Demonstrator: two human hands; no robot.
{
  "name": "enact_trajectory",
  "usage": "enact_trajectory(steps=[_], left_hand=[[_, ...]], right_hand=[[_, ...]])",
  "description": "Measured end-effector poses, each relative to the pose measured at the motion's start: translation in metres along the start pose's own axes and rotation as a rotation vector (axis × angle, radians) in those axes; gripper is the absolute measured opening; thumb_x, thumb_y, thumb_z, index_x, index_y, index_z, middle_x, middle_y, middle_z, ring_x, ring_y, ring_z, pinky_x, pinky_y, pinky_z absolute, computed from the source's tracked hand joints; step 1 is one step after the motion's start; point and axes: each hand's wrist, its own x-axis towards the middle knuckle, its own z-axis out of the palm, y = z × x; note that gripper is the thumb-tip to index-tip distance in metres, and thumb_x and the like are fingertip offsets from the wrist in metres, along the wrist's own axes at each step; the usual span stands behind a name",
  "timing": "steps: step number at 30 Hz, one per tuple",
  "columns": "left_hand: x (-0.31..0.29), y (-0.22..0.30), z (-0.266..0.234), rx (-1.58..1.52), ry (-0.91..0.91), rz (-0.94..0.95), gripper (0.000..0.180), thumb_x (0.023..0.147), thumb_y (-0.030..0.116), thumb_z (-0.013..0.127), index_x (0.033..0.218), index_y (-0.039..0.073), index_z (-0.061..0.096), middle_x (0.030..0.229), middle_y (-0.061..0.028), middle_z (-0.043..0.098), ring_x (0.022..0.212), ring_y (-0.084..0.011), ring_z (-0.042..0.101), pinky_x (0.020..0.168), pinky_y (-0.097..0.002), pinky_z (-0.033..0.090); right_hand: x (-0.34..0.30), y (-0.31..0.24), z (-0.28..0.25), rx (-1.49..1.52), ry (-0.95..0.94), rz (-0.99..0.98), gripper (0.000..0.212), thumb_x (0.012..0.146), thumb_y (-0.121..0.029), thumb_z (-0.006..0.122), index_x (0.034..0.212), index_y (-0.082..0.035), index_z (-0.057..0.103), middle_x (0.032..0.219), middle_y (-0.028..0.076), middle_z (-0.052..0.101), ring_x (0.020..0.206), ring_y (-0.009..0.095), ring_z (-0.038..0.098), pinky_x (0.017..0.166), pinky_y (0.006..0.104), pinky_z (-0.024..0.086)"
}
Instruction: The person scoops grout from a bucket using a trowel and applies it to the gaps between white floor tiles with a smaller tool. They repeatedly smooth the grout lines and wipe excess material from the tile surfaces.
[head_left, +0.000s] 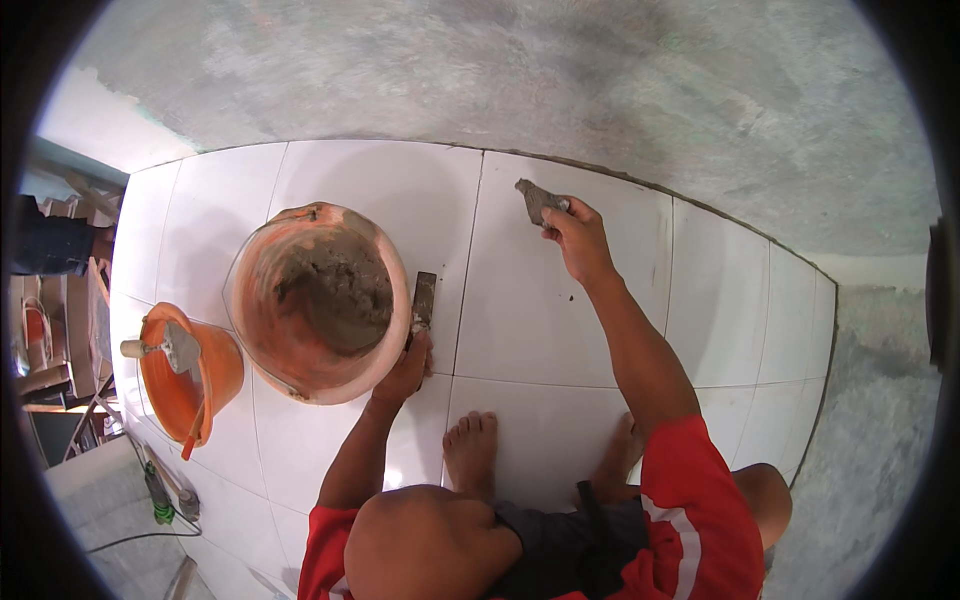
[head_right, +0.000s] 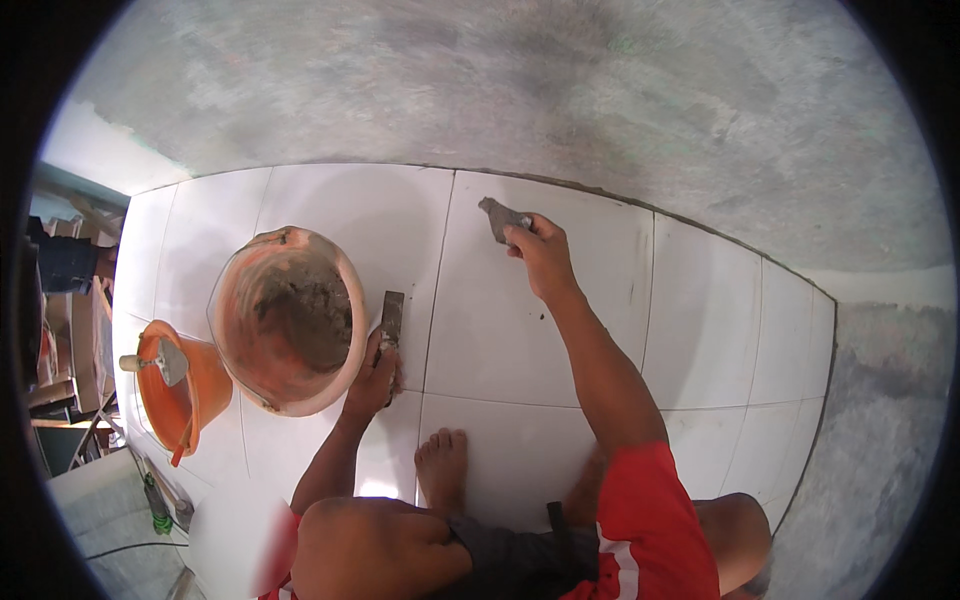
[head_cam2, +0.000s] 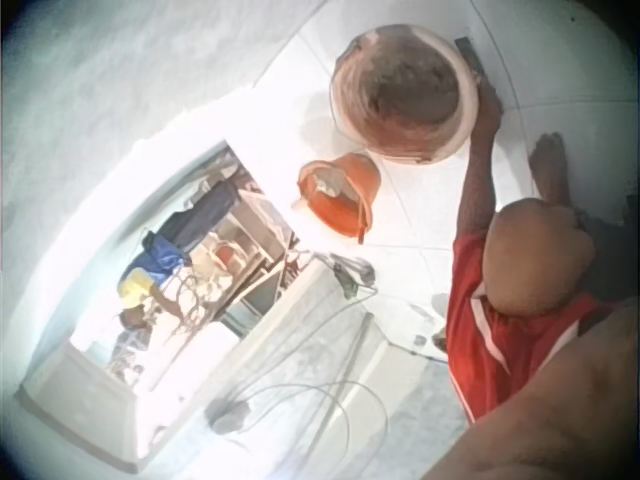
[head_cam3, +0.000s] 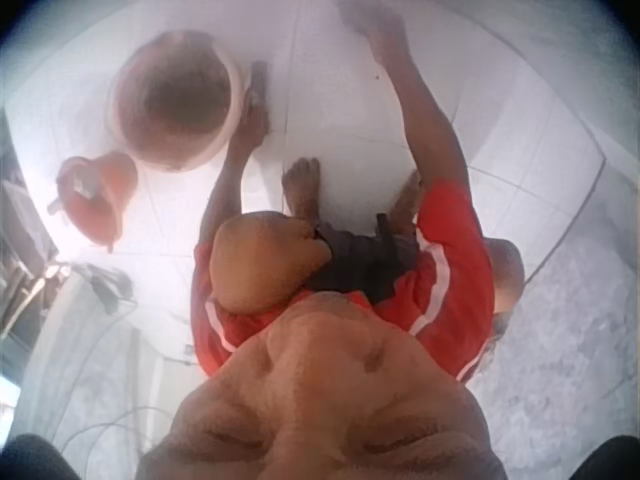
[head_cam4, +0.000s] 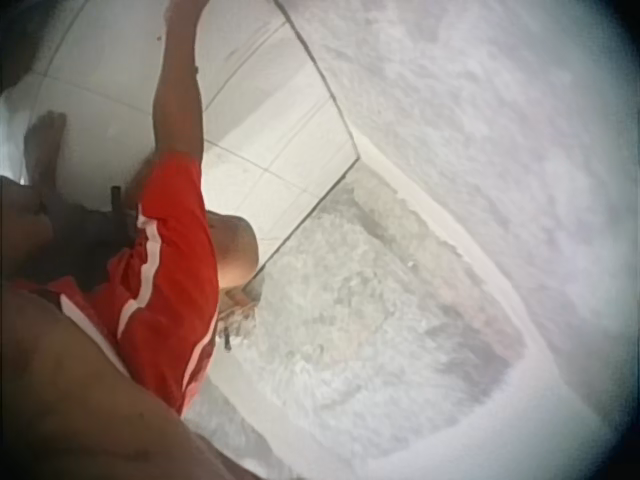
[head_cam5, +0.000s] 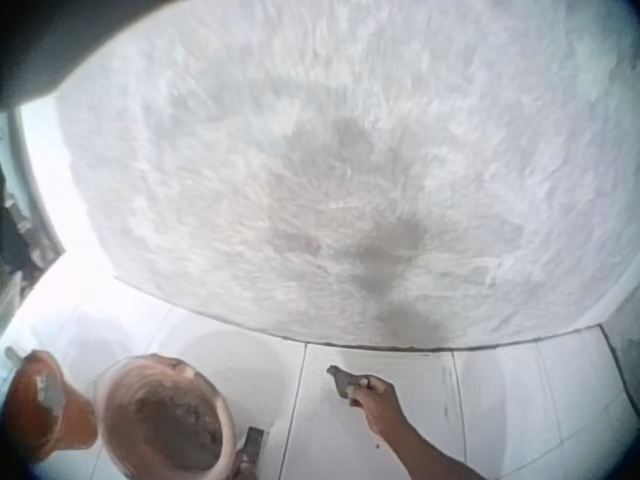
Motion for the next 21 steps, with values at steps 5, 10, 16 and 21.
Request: enact_trajectory(steps=[5,10,16,21], left_hand=[[0.000,0.008,-0.005,0.090,0.012,0.070,0.020,0.103,0.012,0.044,0.120,0.002,0.047,0.068,-0.0030,0.054,0.054,-0.0107,0.052,0.049,-0.0270,0.045],[-0.001,0.011,0.000,0.077,0.051,0.047,0.031,0.103,0.017,0.044,0.078,0.004,0.057,0.060,-0.0027,0.054,0.053,-0.0114,0.053,0.049,-0.0289,0.045],[0.003,0.010,0.001,0.121,-0.009,0.107,0.025,0.104,0.012,0.040,0.125,0.000,0.047,0.067,-0.0041,0.055,0.052,-0.0115,0.051,0.049,-0.0268,0.044],[0.003,0.004,-0.005,0.146,-0.012,0.093,0.024,0.105,0.013,0.040,0.124,0.001,0.048,0.066,-0.0038,0.055,0.052,-0.0112,0.051,0.050,-0.0269,0.044]], right_hand=[[0.027,0.007,0.005,-0.003,0.141,-0.016,0.009,0.091,-0.012,0.066,0.095,-0.004,0.065,0.084,0.000,0.061,0.074,0.010,0.054,0.071,0.0298,0.048],[0.088,0.028,0.022,-0.679,0.495,-0.268,0.019,0.085,-0.020,0.068,0.083,-0.002,0.064,0.079,0.012,0.066,0.070,0.026,0.062,0.067,0.0411,0.051],[0.130,0.049,0.119,-1.212,0.546,-0.550,0.016,0.076,-0.018,0.070,0.077,-0.003,0.066,0.080,0.019,0.067,0.080,0.039,0.065,0.075,0.0493,0.054],[0.111,0.040,0.129,-1.009,0.411,-0.396,0.018,0.079,-0.018,0.065,0.077,-0.001,0.062,0.083,0.023,0.066,0.083,0.041,0.066,0.078,0.0503,0.053]])
